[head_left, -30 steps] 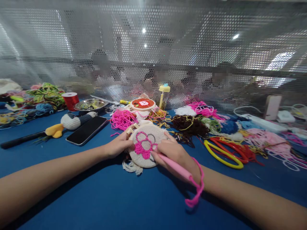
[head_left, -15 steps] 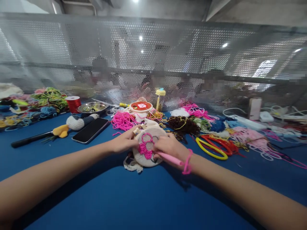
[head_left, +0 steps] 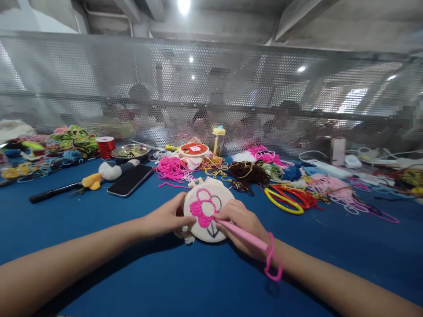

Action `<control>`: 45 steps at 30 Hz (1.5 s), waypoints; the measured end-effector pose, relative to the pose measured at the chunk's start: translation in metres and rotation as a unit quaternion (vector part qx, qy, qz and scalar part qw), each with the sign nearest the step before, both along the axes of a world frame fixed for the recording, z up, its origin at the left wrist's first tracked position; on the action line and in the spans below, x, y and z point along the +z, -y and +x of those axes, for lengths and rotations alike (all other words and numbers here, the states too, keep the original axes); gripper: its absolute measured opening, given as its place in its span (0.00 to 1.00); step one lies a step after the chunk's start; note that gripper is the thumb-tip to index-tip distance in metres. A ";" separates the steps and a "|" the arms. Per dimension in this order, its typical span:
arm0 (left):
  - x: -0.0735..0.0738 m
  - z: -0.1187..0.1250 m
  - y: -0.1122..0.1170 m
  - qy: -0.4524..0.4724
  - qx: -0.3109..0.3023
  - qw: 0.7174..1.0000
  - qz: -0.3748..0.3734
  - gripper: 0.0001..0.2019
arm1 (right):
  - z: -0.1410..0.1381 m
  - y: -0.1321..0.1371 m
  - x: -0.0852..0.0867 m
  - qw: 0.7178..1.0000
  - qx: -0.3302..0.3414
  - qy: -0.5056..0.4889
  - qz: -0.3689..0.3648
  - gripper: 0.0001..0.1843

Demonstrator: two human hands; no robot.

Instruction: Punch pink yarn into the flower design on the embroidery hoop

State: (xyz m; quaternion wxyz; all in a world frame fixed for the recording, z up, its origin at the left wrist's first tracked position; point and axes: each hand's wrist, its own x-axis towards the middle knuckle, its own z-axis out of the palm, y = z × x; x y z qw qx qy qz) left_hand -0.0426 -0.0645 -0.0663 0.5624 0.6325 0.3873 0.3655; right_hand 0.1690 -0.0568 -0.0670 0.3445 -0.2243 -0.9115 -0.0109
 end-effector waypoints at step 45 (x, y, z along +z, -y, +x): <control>-0.009 -0.006 0.014 -0.020 -0.010 0.998 0.058 0.16 | 0.006 0.018 0.004 0.997 -0.026 -0.027 -0.060 0.04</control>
